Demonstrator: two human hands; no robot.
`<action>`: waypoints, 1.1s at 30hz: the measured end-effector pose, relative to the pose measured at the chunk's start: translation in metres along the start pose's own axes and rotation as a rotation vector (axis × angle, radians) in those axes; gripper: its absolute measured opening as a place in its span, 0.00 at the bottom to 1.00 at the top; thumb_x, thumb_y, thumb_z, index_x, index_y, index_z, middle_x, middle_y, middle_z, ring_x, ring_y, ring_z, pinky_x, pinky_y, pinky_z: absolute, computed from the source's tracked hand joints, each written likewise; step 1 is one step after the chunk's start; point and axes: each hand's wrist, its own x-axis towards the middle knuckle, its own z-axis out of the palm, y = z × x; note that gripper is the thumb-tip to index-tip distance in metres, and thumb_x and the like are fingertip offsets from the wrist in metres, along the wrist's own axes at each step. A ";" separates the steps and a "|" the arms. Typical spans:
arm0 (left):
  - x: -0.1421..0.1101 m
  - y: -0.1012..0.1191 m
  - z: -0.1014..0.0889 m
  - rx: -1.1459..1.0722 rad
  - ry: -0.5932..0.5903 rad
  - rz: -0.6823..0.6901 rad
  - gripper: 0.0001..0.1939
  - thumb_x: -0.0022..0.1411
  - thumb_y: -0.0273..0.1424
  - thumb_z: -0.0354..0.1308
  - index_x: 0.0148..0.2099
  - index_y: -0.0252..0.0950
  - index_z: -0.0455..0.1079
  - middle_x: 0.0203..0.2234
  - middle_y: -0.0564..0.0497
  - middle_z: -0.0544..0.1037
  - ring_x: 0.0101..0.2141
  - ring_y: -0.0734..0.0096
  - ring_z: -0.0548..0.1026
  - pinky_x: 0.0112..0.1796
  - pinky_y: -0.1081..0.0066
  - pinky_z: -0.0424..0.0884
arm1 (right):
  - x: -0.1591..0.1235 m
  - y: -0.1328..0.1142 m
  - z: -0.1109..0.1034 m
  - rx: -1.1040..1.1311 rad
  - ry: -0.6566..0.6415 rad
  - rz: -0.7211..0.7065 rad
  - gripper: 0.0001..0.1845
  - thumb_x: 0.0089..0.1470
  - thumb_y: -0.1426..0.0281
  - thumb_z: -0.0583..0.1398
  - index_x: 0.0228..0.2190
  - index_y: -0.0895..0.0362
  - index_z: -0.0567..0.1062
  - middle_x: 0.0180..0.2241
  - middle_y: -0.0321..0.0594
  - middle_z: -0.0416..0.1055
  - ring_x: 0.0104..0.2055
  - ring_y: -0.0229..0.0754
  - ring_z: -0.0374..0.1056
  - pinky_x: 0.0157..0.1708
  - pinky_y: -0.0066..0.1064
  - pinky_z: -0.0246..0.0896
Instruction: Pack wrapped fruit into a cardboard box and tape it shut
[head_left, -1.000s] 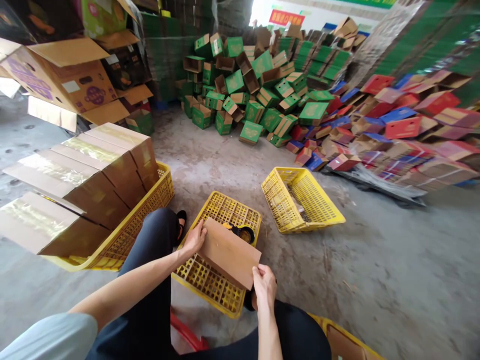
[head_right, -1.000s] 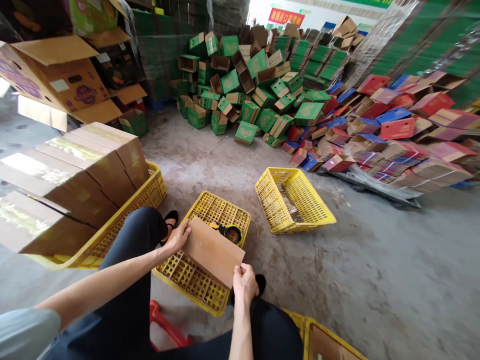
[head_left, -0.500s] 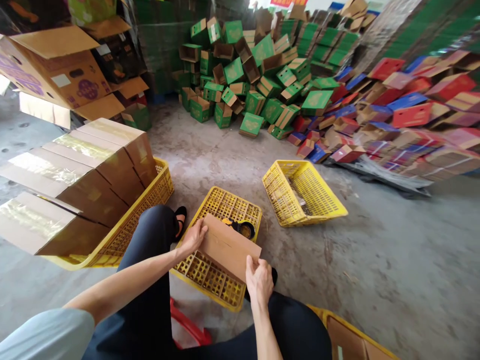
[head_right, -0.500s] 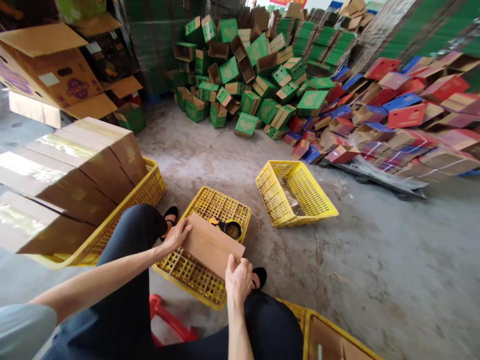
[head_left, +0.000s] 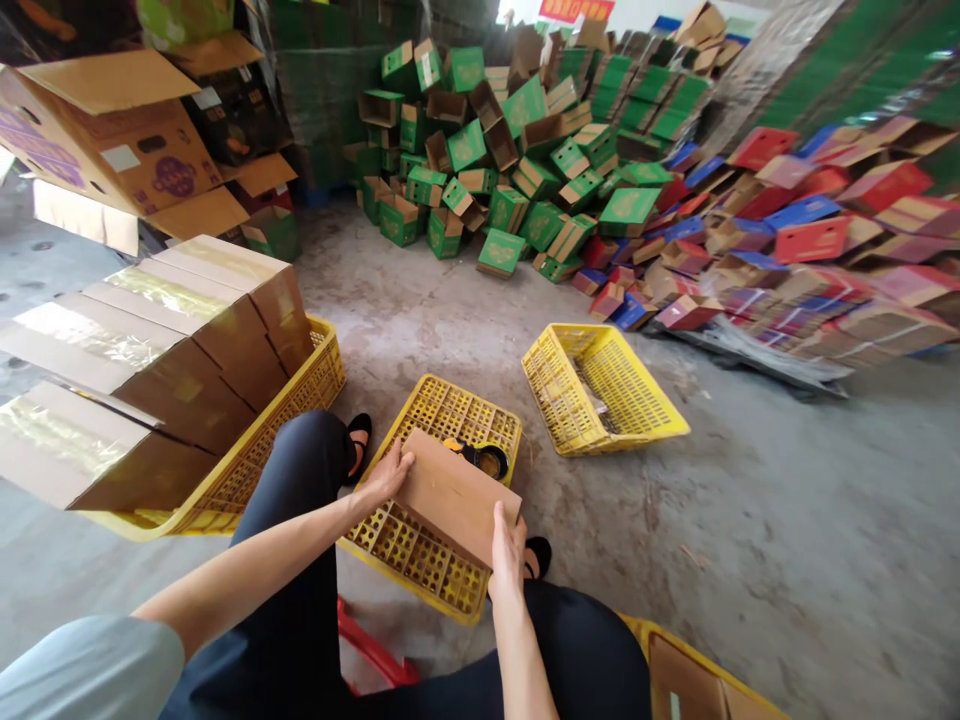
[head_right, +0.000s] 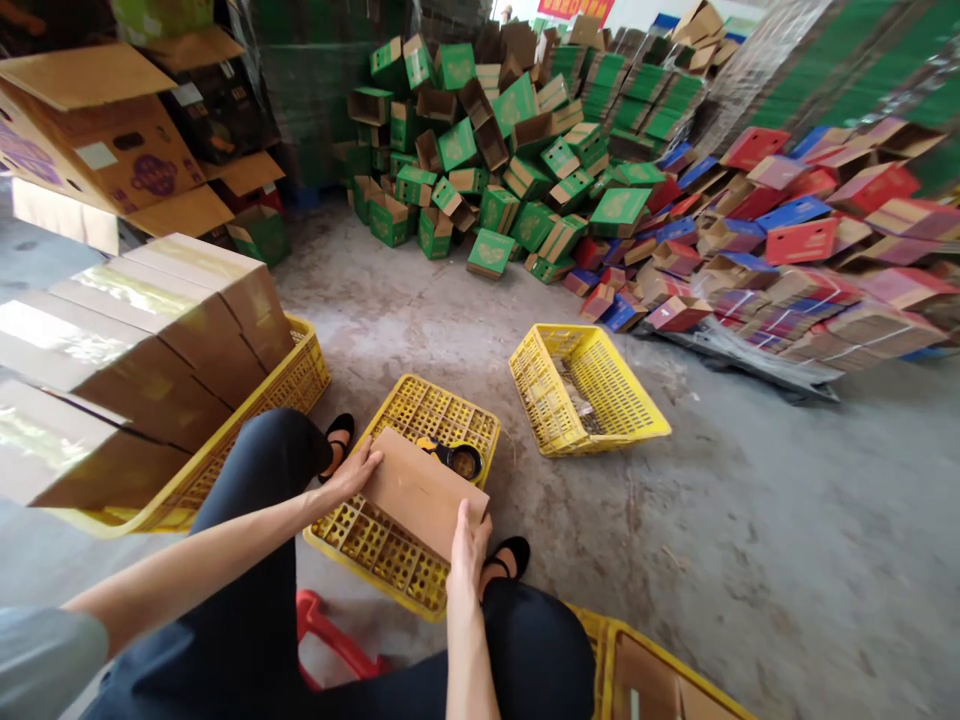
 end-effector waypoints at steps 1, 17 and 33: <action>-0.002 0.002 0.001 0.004 0.006 0.001 0.35 0.70 0.42 0.52 0.72 0.29 0.55 0.68 0.36 0.63 0.69 0.52 0.59 0.66 0.61 0.57 | 0.001 -0.002 0.000 0.018 -0.005 0.023 0.42 0.67 0.47 0.43 0.68 0.64 0.58 0.52 0.52 0.77 0.53 0.50 0.75 0.47 0.32 0.68; 0.003 0.003 -0.001 -0.057 -0.025 0.045 0.35 0.67 0.46 0.59 0.69 0.31 0.62 0.62 0.37 0.73 0.62 0.48 0.70 0.62 0.60 0.64 | -0.002 -0.020 -0.007 0.085 -0.025 0.154 0.53 0.63 0.44 0.50 0.70 0.73 0.44 0.67 0.71 0.56 0.66 0.62 0.62 0.59 0.44 0.62; 0.007 0.006 -0.004 -0.328 -0.068 0.028 0.34 0.59 0.44 0.68 0.61 0.28 0.72 0.50 0.37 0.82 0.53 0.44 0.78 0.53 0.57 0.74 | 0.011 -0.083 -0.028 -0.796 -0.507 -0.667 0.79 0.36 0.48 0.74 0.72 0.43 0.31 0.74 0.58 0.19 0.75 0.74 0.22 0.63 0.75 0.29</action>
